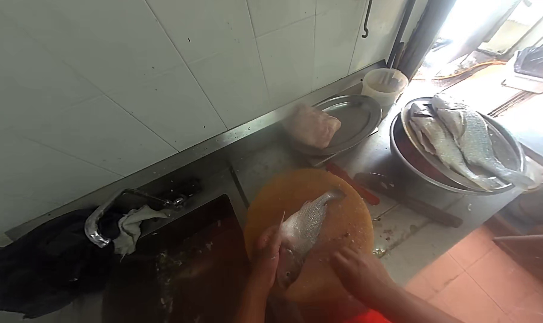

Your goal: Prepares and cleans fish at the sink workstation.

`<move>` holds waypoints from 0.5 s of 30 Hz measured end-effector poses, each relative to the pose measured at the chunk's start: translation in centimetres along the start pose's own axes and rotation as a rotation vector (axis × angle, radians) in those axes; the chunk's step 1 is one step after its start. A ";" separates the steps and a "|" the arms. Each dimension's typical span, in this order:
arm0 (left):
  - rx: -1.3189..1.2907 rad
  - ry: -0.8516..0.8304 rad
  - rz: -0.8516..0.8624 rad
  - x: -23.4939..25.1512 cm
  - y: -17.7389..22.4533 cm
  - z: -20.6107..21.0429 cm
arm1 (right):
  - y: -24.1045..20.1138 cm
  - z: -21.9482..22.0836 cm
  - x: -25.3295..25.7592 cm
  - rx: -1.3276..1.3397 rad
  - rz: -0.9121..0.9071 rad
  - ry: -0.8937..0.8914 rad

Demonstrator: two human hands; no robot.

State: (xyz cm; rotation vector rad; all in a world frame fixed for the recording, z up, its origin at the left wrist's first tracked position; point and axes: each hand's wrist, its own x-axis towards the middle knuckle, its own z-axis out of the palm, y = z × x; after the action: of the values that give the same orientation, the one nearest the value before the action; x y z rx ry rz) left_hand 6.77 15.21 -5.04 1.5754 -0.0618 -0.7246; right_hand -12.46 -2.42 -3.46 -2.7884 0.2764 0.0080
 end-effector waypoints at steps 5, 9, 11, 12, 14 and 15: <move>0.843 0.030 0.488 -5.0 -3.7 -1.4 | -2.0 -1.7 0.5 0.047 0.246 -0.411; 1.035 0.078 0.690 -7.3 -7.7 -2.5 | -1.6 -0.9 -1.6 0.032 0.065 -0.256; 1.028 0.107 0.749 -7.4 -7.5 -2.0 | -0.4 -3.4 1.5 0.047 0.283 -0.363; 1.007 0.112 0.780 -7.3 -7.1 -1.7 | 0.1 -4.3 3.0 0.031 0.371 -0.403; 0.898 0.089 0.784 -6.9 -5.5 -1.0 | -0.5 -5.0 3.9 0.015 0.389 -0.488; 0.808 0.075 0.751 -6.7 -4.5 -0.6 | -1.6 -4.9 3.1 0.018 0.333 -0.511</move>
State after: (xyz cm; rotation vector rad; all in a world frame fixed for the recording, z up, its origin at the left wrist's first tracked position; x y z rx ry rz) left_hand 0.08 19.50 -6.42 2.1234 -0.9348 -0.0138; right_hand -9.29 -3.21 1.59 -2.5725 0.5925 0.7741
